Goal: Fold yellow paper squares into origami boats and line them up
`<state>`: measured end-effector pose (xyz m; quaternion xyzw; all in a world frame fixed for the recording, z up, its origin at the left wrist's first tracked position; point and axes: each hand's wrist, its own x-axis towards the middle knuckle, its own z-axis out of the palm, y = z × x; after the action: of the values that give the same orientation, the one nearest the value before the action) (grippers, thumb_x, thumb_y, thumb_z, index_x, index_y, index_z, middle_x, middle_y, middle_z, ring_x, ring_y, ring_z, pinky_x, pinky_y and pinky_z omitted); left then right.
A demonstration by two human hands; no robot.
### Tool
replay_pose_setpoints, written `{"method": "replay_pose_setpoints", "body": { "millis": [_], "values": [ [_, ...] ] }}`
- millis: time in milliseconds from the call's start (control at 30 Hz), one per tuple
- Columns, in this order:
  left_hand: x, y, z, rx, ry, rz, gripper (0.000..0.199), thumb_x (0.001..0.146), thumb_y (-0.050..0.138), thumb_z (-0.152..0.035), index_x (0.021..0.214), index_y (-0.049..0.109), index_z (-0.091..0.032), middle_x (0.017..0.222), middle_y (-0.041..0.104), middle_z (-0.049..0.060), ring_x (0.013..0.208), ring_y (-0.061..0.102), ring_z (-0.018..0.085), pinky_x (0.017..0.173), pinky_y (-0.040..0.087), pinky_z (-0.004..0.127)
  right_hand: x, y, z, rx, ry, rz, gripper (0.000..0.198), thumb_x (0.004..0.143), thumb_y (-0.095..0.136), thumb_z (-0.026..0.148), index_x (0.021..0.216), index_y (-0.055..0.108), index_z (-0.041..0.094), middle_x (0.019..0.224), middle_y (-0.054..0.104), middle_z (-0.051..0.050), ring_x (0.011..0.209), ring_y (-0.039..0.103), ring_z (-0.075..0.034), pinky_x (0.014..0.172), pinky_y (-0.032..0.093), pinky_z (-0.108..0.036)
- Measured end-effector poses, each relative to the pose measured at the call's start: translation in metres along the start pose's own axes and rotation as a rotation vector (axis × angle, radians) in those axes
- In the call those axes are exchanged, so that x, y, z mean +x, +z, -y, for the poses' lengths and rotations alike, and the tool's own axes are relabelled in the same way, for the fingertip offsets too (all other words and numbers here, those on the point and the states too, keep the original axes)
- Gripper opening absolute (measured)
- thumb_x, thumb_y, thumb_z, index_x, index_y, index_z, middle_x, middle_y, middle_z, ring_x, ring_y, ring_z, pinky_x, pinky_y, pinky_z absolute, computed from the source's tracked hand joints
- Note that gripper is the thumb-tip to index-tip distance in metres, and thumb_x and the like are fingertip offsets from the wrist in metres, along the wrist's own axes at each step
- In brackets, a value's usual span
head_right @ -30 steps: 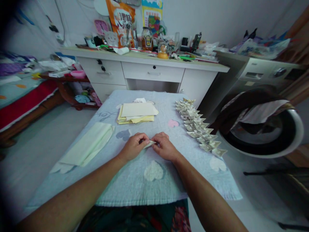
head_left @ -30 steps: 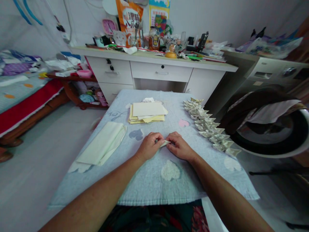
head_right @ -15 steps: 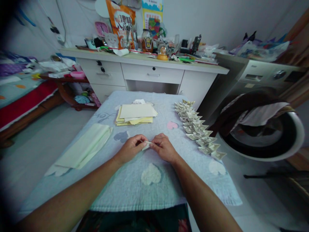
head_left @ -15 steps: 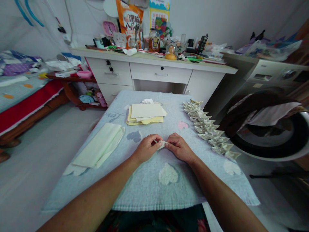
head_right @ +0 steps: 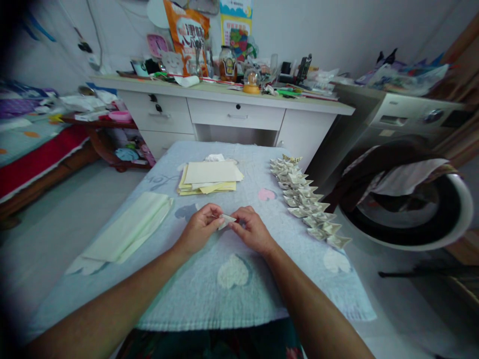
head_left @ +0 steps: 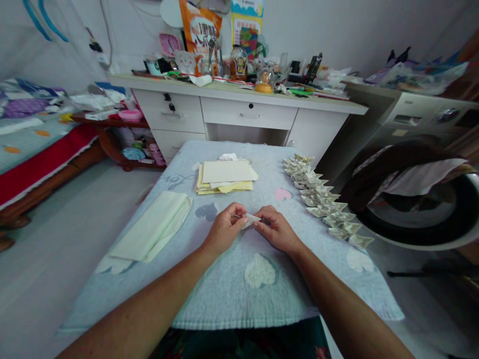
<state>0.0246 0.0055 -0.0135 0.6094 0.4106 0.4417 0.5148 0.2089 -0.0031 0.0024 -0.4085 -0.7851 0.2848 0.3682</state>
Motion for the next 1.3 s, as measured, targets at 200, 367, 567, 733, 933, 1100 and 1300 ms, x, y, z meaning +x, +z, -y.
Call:
{"method": "replay_pose_setpoints", "body": {
  "millis": [200, 367, 567, 733, 933, 1100, 1300],
  "values": [
    [-0.0037, 0.0008, -0.0046, 0.197, 0.078, -0.086, 0.009, 0.082, 0.057, -0.02, 0.09, 0.054, -0.02, 0.075, 0.057, -0.004, 0.058, 0.053, 0.008, 0.054, 0.039, 0.018, 0.0007, 0.0032, -0.0004, 0.025, 0.044, -0.019, 0.026, 0.091, 0.055, 0.043, 0.084, 0.066, 0.02, 0.077, 0.061, -0.003, 0.081, 0.052, -0.017, 0.078, 0.039, -0.031],
    [-0.0042, -0.001, -0.0057, 0.307, 0.229, -0.051, 0.01, 0.083, 0.055, -0.017, 0.089, 0.063, -0.019, 0.095, 0.06, 0.003, 0.084, 0.059, 0.013, 0.075, 0.047, 0.024, 0.0003, 0.0054, -0.0029, 0.051, 0.09, -0.053, 0.026, 0.089, 0.057, 0.043, 0.084, 0.065, 0.02, 0.076, 0.059, -0.002, 0.08, 0.053, -0.017, 0.075, 0.04, -0.03],
    [-0.0048, -0.0018, -0.002, 0.28, 0.206, 0.011, 0.022, 0.074, 0.068, -0.019, 0.094, 0.061, -0.02, 0.094, 0.059, 0.002, 0.076, 0.055, 0.012, 0.074, 0.048, 0.025, -0.0011, 0.0036, -0.0024, 0.072, 0.116, -0.085, 0.021, 0.088, 0.059, 0.04, 0.083, 0.064, 0.02, 0.075, 0.06, -0.002, 0.079, 0.053, -0.017, 0.072, 0.041, -0.029],
    [-0.0032, -0.0006, 0.0008, 0.207, 0.114, 0.025, 0.019, 0.076, 0.067, -0.023, 0.093, 0.06, -0.019, 0.093, 0.064, 0.002, 0.074, 0.058, 0.012, 0.071, 0.047, 0.024, -0.0006, 0.0032, -0.0018, 0.078, 0.098, -0.082, 0.022, 0.085, 0.063, 0.042, 0.081, 0.064, 0.02, 0.076, 0.061, -0.001, 0.079, 0.054, -0.016, 0.073, 0.041, -0.029],
    [-0.0028, -0.001, -0.0041, 0.079, -0.056, 0.082, 0.026, 0.072, 0.071, -0.025, 0.094, 0.058, -0.018, 0.088, 0.07, 0.003, 0.074, 0.065, 0.014, 0.069, 0.048, 0.026, -0.0003, 0.0021, 0.0006, 0.086, 0.073, -0.1, 0.015, 0.083, 0.066, 0.034, 0.079, 0.063, 0.02, 0.075, 0.061, -0.001, 0.078, 0.054, -0.016, 0.074, 0.041, -0.029],
    [-0.0029, -0.0015, -0.0012, -0.1, -0.139, 0.124, 0.03, 0.072, 0.071, -0.027, 0.095, 0.054, -0.018, 0.082, 0.071, 0.003, 0.072, 0.067, 0.015, 0.064, 0.048, 0.024, 0.0005, 0.0017, 0.0013, 0.066, 0.059, -0.105, 0.011, 0.082, 0.067, 0.031, 0.078, 0.063, 0.02, 0.074, 0.061, -0.001, 0.078, 0.054, -0.016, 0.074, 0.041, -0.029],
    [-0.0024, -0.0014, -0.0011, -0.2, -0.179, 0.13, 0.032, 0.071, 0.073, -0.026, 0.095, 0.053, -0.017, 0.082, 0.071, 0.002, 0.072, 0.067, 0.014, 0.065, 0.046, 0.023, 0.0023, -0.0011, 0.0023, 0.016, 0.025, -0.111, 0.012, 0.081, 0.067, 0.03, 0.076, 0.062, 0.021, 0.073, 0.06, -0.001, 0.078, 0.053, -0.017, 0.075, 0.039, -0.031]
  ]
}}
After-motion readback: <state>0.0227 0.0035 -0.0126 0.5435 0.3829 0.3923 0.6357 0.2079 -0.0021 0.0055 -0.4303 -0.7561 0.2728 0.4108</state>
